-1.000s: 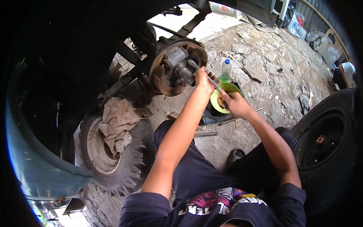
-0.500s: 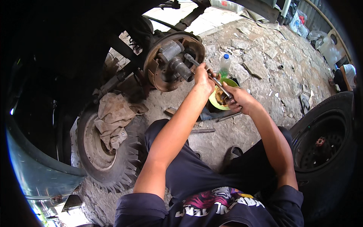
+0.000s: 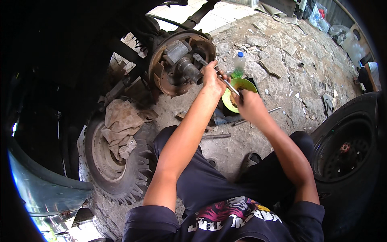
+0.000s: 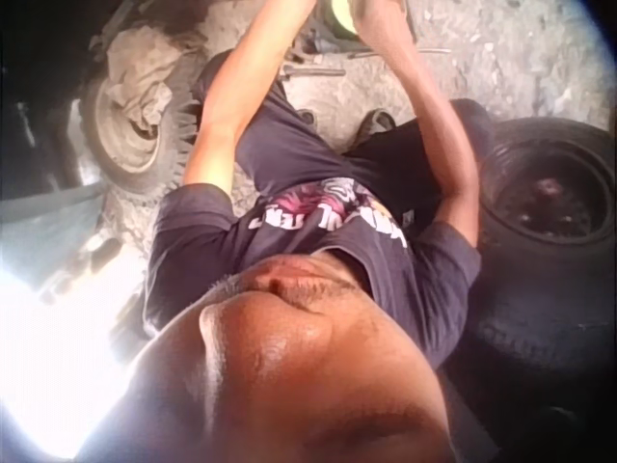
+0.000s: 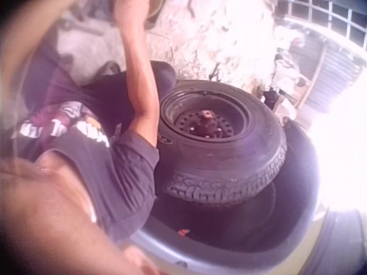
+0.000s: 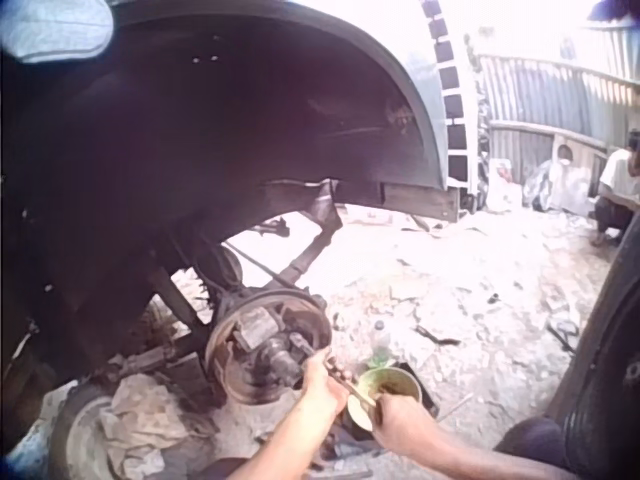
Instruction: The person cleans small metal components in a bowl of liquid and installs them onto a vehicle's brake assembly by hand, then uses a wrench to tighten or adjust the parts.
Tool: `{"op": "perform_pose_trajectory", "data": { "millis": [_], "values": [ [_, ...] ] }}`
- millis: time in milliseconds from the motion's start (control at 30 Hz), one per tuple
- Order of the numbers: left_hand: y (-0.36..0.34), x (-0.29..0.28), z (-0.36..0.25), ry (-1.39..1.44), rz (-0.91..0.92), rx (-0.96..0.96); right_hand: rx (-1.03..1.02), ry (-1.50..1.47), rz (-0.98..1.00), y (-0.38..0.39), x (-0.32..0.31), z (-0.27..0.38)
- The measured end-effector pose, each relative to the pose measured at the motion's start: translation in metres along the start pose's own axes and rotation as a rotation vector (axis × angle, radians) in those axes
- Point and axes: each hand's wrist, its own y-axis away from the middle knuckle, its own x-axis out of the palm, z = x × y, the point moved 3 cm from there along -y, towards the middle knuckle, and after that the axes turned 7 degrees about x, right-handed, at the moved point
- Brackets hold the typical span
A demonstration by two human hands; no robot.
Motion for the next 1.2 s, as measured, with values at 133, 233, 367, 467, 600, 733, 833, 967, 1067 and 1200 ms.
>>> {"op": "perform_pose_trajectory", "data": {
  "millis": [133, 233, 367, 467, 600, 733, 833, 967, 1067, 1200],
  "values": [
    [-0.001, -0.009, -0.005, -0.006, -0.022, -0.017, 0.168, -0.22, 0.138, 0.0, 0.004, 0.014],
    [0.0, -0.008, -0.007, 0.023, 0.03, 0.012, 0.625, -0.909, 0.597, -0.005, -0.011, 0.018],
    [-0.002, -0.009, 0.0, -0.018, 0.054, 0.04, 0.007, -0.204, 0.112, -0.008, -0.001, 0.005],
    [0.0, -0.009, 0.001, -0.052, 0.02, 0.064, -0.118, -0.031, -0.101, 0.006, 0.005, 0.019],
    [-0.002, -0.013, -0.007, 0.02, 0.066, 0.029, 0.316, -0.672, 0.412, -0.014, -0.004, 0.012],
    [0.006, -0.011, -0.005, -0.007, 0.042, 0.008, 0.213, -0.428, 0.303, -0.006, -0.004, 0.01],
    [0.002, -0.012, -0.005, -0.038, 0.021, 0.021, -0.091, -0.018, -0.09, 0.009, 0.007, 0.016],
    [0.003, -0.012, -0.007, 0.003, 0.047, 0.052, 0.145, -0.44, 0.259, -0.006, -0.002, 0.016],
    [0.002, -0.009, -0.005, 0.047, 0.084, 0.044, 0.606, -1.278, 0.987, -0.017, -0.004, -0.002],
    [0.002, -0.01, -0.004, 0.011, 0.025, 0.048, 0.017, -0.04, 0.03, 0.0, 0.007, 0.001]
  ]
}}
